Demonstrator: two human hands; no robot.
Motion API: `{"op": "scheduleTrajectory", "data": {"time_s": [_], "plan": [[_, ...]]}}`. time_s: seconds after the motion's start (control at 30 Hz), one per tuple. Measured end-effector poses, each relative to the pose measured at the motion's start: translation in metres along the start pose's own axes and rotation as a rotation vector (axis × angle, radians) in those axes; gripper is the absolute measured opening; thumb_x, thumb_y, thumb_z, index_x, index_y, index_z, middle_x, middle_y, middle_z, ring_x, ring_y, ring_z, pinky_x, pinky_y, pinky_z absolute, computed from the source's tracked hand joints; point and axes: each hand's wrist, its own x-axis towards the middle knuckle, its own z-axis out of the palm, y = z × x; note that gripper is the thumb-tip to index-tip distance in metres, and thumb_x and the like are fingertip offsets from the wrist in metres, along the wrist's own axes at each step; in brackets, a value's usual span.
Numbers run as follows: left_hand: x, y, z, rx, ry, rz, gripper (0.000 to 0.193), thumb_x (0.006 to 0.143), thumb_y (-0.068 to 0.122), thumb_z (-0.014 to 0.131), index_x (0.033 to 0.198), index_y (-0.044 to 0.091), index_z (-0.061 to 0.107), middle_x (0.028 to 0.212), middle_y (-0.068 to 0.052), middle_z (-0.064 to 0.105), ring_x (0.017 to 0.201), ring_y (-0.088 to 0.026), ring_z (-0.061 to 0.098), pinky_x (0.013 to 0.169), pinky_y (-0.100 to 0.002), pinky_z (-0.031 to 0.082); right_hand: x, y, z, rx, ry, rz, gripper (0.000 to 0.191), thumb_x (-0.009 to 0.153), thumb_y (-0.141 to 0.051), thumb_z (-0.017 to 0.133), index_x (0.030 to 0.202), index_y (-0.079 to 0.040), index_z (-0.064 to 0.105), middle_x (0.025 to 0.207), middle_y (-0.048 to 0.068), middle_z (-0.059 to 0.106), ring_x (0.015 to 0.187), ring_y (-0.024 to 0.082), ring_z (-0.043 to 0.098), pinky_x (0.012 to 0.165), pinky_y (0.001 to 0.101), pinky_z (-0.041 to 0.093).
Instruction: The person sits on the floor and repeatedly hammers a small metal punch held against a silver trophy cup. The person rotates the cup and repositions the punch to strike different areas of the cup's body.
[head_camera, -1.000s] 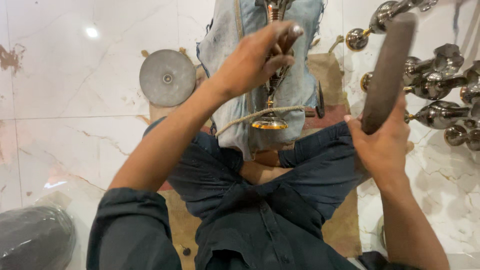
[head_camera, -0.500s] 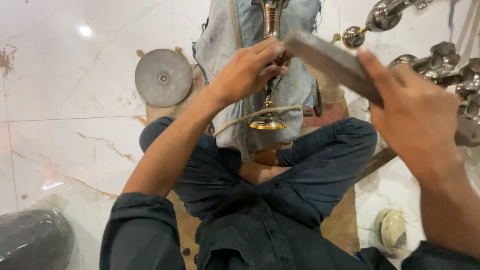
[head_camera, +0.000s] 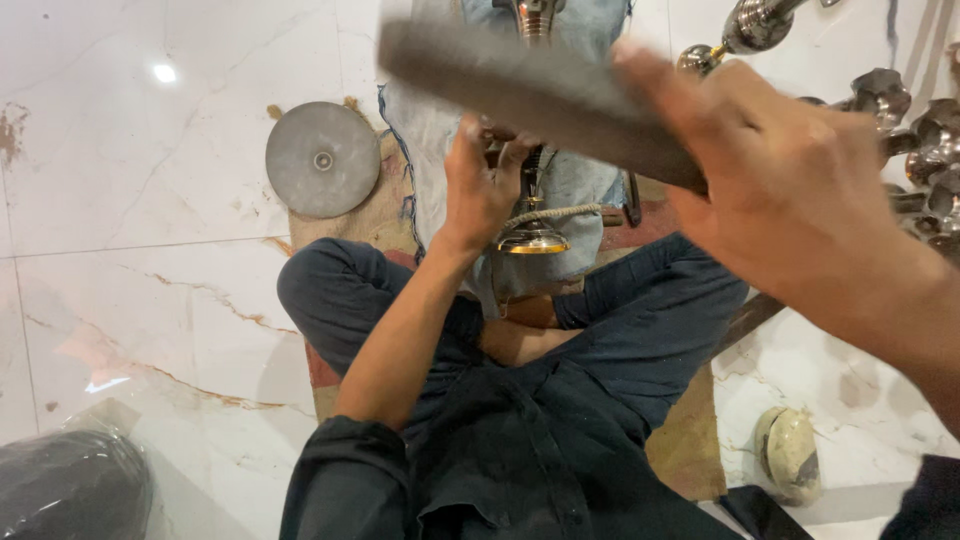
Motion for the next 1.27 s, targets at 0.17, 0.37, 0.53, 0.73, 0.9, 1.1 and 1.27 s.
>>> {"op": "scheduleTrajectory", "data": {"time_s": [0.17,0.37,0.53,0.73,0.9,1.1,1.27], "plan": [[-0.012,-0.015,0.006,0.075,0.086,0.117,0.024,0.101,0.003,0.066,0.121,0.001,0.053,0.108,-0.014,0.068,0.089,-0.021,0.071,0.071,-0.034,0.058,-0.009,0.001,0.013,-0.26,-0.058,-0.085,0.073,0.089,-0.053,0.06,0.158,-0.034,0.049,0.077,0.004,0.057,0.055,0.016,0.057,0.046,0.0276,0.048],[-0.007,-0.008,0.005,0.049,0.202,0.011,0.031,0.099,0.0,0.067,0.125,0.005,0.05,0.104,-0.012,0.07,0.083,-0.017,0.072,0.067,-0.033,0.063,-0.031,-0.003,0.009,-0.454,-0.156,-0.016,0.073,0.095,-0.022,0.071,0.16,-0.039,0.044,0.078,0.0,0.056,0.057,0.014,0.058,0.05,0.0258,0.05],[0.028,0.015,-0.007,0.148,-0.211,0.109,0.043,0.102,0.007,0.073,0.137,0.009,0.047,0.105,-0.009,0.067,0.087,-0.02,0.073,0.074,-0.036,0.062,-0.087,0.028,0.058,0.256,0.027,0.171,0.078,0.107,-0.019,0.073,0.165,-0.027,0.021,0.098,0.009,0.061,0.079,0.02,0.066,0.068,0.03,0.059],[0.045,0.034,-0.012,0.308,-0.367,0.176,0.044,0.104,0.012,0.075,0.138,0.009,0.048,0.108,-0.011,0.06,0.086,-0.028,0.067,0.077,-0.04,0.056,-0.109,0.044,0.071,0.498,0.113,0.23,0.089,0.105,-0.022,0.073,0.166,-0.005,0.011,0.115,0.028,0.066,0.093,0.035,0.071,0.076,0.0425,0.062],[0.042,0.031,-0.01,0.334,-0.359,0.207,0.039,0.102,0.013,0.073,0.133,0.01,0.051,0.109,-0.012,0.06,0.088,-0.031,0.067,0.077,-0.042,0.058,-0.102,0.036,0.07,0.529,-0.182,0.322,0.077,0.105,-0.031,0.067,0.162,-0.015,0.018,0.102,0.016,0.064,0.075,0.029,0.069,0.066,0.0387,0.06],[0.052,0.034,-0.013,0.39,-0.53,0.297,0.037,0.103,0.016,0.073,0.134,0.01,0.053,0.111,-0.011,0.063,0.091,-0.032,0.069,0.075,-0.043,0.058,-0.113,0.023,0.076,0.468,-0.402,0.403,0.077,0.097,-0.031,0.067,0.161,-0.014,0.029,0.109,0.02,0.065,0.078,0.038,0.071,0.064,0.0452,0.059],[0.083,0.042,-0.008,0.573,-0.862,0.334,0.051,0.101,0.019,0.071,0.148,0.012,0.052,0.109,-0.011,0.064,0.09,-0.032,0.068,0.08,-0.045,0.056,-0.153,0.006,0.114,0.794,0.026,0.509,0.074,0.103,-0.027,0.064,0.164,-0.011,0.025,0.139,0.029,0.059,0.119,0.045,0.065,0.096,0.0529,0.055]]}}
